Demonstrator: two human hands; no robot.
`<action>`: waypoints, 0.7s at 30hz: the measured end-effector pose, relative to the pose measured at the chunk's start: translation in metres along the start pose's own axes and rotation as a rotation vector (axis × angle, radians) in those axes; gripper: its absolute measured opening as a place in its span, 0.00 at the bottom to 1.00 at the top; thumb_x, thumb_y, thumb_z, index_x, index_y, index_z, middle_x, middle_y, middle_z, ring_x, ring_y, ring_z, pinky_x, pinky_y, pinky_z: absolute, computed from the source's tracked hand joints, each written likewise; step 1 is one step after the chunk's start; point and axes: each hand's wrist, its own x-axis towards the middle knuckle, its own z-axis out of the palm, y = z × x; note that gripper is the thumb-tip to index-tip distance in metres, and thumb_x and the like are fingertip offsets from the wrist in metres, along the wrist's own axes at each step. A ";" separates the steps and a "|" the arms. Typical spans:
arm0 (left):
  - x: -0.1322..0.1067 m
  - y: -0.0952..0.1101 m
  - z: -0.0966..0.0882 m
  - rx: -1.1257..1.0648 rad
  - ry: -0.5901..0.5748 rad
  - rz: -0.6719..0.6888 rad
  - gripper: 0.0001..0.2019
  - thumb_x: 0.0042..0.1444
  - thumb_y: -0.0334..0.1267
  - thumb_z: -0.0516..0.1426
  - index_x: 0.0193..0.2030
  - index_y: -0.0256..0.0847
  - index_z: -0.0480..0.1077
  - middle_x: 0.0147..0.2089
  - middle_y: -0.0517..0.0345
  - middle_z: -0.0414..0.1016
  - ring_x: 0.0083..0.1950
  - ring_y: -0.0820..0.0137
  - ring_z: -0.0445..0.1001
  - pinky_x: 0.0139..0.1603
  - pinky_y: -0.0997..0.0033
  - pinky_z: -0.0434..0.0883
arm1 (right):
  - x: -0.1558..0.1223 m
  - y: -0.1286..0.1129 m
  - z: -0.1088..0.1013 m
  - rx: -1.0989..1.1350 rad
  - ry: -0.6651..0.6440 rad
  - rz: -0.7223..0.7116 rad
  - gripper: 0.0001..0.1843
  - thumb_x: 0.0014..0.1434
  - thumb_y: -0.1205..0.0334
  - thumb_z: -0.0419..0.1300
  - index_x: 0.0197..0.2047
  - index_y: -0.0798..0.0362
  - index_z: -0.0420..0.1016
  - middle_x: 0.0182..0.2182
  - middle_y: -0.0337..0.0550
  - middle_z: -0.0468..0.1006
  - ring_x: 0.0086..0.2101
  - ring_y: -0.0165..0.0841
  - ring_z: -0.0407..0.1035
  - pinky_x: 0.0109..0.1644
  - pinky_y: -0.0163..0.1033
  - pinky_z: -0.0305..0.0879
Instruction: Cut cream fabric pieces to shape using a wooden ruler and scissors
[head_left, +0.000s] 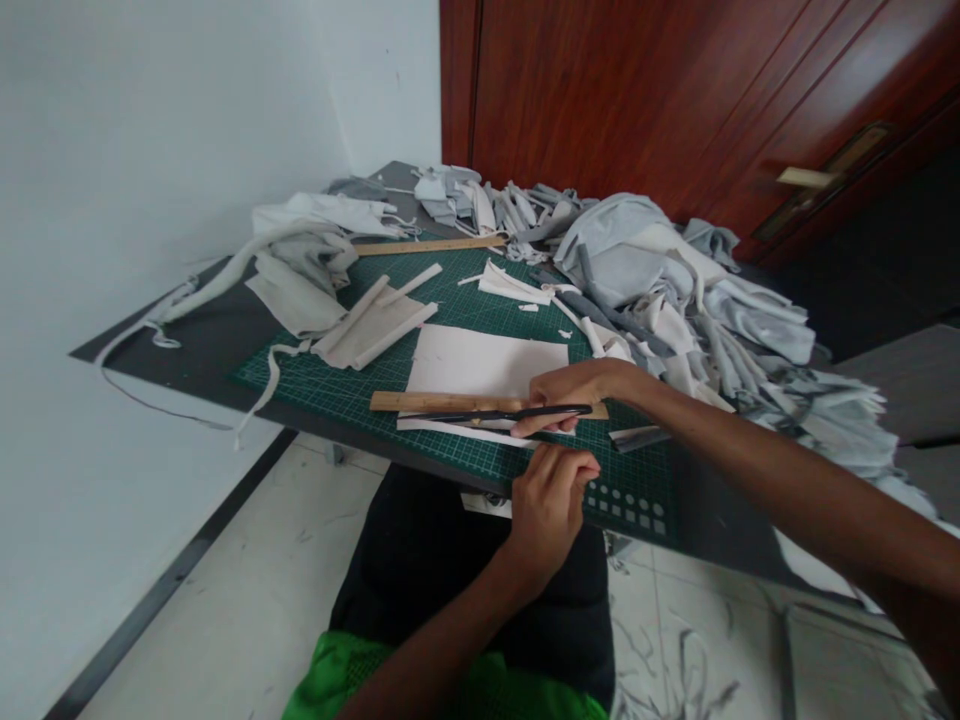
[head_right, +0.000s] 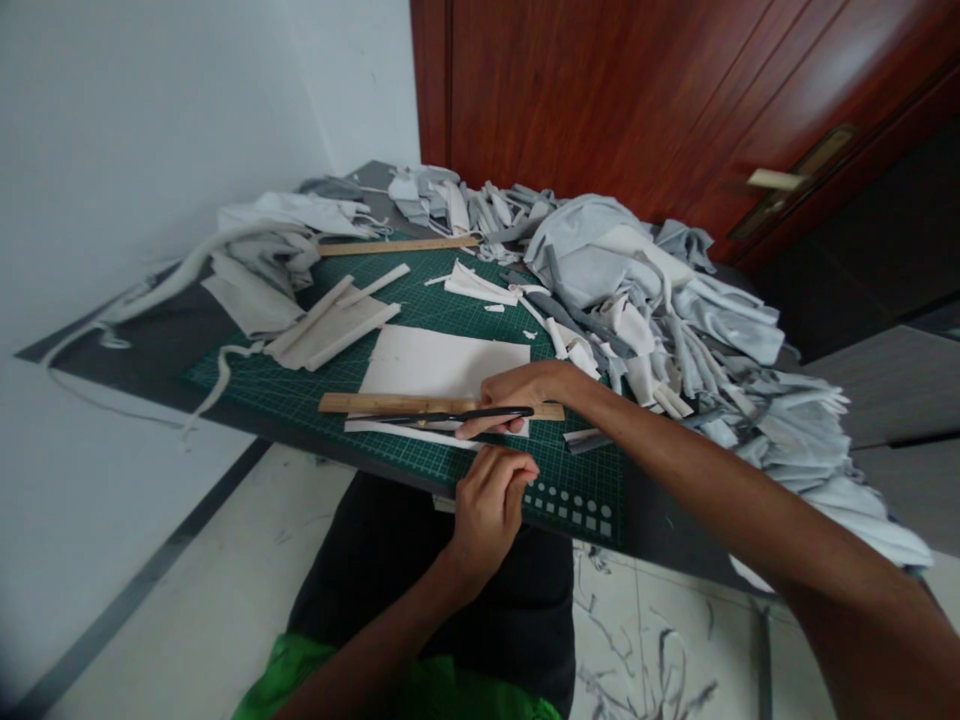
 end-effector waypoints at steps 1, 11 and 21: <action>0.000 0.000 0.000 0.001 -0.002 -0.002 0.09 0.70 0.29 0.53 0.40 0.43 0.72 0.39 0.57 0.79 0.45 0.67 0.77 0.49 0.69 0.73 | 0.001 0.001 0.001 -0.009 0.015 0.002 0.35 0.58 0.30 0.56 0.26 0.58 0.76 0.15 0.36 0.65 0.22 0.29 0.60 0.29 0.37 0.56; 0.000 0.001 0.000 0.011 -0.004 -0.006 0.10 0.71 0.30 0.52 0.39 0.43 0.72 0.37 0.57 0.77 0.43 0.68 0.75 0.46 0.69 0.71 | -0.001 -0.003 0.001 -0.060 0.070 0.016 0.40 0.54 0.23 0.54 0.21 0.56 0.72 0.14 0.35 0.64 0.21 0.27 0.57 0.29 0.37 0.56; 0.002 0.001 0.001 0.009 -0.002 0.005 0.10 0.72 0.31 0.51 0.39 0.42 0.71 0.37 0.57 0.78 0.42 0.68 0.75 0.45 0.69 0.71 | 0.005 0.005 0.002 -0.032 0.095 0.012 0.38 0.54 0.23 0.56 0.21 0.54 0.71 0.14 0.33 0.64 0.19 0.26 0.55 0.28 0.37 0.54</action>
